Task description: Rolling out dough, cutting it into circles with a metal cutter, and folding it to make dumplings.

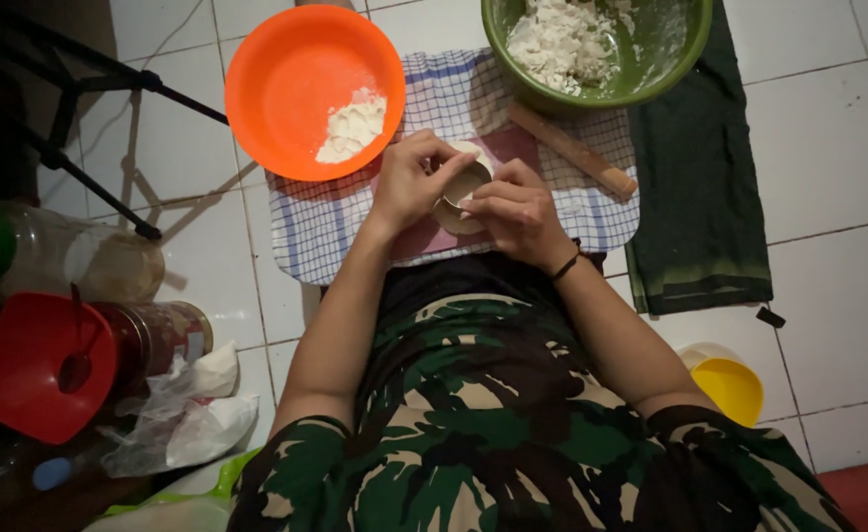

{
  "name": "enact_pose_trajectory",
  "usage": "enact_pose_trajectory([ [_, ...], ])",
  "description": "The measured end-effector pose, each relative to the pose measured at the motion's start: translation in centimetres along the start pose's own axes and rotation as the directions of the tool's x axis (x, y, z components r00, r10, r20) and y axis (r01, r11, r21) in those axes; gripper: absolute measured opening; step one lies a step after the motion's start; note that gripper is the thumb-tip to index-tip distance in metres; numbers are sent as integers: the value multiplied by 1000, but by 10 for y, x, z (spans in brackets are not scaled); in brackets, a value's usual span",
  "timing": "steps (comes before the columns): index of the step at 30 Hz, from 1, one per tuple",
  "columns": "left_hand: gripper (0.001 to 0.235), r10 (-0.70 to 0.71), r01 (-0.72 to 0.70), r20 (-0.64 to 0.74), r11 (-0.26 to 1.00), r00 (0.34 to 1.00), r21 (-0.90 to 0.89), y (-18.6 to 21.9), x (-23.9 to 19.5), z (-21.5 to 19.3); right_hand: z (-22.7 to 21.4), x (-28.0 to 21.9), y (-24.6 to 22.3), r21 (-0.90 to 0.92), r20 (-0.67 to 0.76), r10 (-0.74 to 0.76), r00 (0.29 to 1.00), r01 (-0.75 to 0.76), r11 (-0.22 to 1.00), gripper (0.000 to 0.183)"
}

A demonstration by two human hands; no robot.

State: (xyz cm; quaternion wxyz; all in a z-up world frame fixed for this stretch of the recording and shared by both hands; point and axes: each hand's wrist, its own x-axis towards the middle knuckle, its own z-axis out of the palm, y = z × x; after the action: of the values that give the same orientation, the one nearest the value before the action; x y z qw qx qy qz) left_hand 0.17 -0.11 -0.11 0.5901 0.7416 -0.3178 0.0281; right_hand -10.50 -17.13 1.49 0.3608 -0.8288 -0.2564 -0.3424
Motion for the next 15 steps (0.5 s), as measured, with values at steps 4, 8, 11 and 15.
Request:
enact_pose_trajectory([
  [4,8,4,-4,23,1000,1000,18,5,0,-2,-1,1,-2,8,4,-2,1000,1,1000,11],
  [8,9,29,-29,4,1000,1000,-11,8,-1,-2,-2,0,-2,66,36,43,998,-46,997,11],
  [11,10,38,-38,-7,999,999,-15,6,-1,-1,1,-4,4,81,36,54,998,-56,995,10],
  [15,12,42,-43,-17,999,999,-14,1,-2,1,0,-3,4,84,36,65,997,-68,994,11],
])
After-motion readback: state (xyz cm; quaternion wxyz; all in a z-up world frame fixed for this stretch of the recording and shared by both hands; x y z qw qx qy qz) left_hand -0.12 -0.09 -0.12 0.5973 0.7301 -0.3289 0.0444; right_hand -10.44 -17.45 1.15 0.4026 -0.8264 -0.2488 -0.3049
